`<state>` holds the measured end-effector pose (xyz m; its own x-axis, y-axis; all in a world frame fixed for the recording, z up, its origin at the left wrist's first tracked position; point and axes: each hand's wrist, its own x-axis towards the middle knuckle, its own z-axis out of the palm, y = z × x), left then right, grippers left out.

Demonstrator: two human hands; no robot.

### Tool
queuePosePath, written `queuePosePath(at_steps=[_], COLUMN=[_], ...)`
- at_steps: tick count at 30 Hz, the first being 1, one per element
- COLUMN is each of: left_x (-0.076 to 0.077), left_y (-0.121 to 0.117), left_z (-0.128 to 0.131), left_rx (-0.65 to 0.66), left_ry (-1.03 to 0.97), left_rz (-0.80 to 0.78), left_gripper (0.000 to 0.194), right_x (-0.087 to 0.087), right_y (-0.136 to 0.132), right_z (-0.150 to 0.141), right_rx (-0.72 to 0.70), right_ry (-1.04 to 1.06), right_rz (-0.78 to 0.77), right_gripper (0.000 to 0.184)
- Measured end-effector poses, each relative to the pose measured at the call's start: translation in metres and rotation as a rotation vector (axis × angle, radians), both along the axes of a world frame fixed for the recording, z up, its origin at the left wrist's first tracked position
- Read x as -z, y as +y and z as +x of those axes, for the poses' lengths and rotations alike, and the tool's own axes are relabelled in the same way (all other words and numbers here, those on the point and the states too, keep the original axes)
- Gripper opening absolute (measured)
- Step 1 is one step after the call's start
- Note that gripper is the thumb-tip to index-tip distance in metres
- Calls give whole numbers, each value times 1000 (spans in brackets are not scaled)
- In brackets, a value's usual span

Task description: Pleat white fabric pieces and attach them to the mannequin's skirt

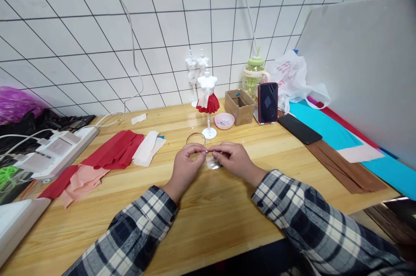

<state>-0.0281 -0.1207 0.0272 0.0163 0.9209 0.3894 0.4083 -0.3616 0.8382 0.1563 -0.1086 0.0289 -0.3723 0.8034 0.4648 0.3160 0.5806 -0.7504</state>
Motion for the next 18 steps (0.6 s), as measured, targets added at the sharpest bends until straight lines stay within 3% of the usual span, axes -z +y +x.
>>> queuePosePath(at_steps=[13,18], left_x=[1,0], left_y=[-1,-3], left_z=[4,5], left_rx=[8,18], left_ry=[145,153], left_rz=[64,81], left_gripper=[11,11], right_x=[5,6], right_y=[2,2], right_z=[-2,-4], right_rx=[92,91], right_ry=[36,67], right_rz=[-61,-154], right_gripper=[10,10])
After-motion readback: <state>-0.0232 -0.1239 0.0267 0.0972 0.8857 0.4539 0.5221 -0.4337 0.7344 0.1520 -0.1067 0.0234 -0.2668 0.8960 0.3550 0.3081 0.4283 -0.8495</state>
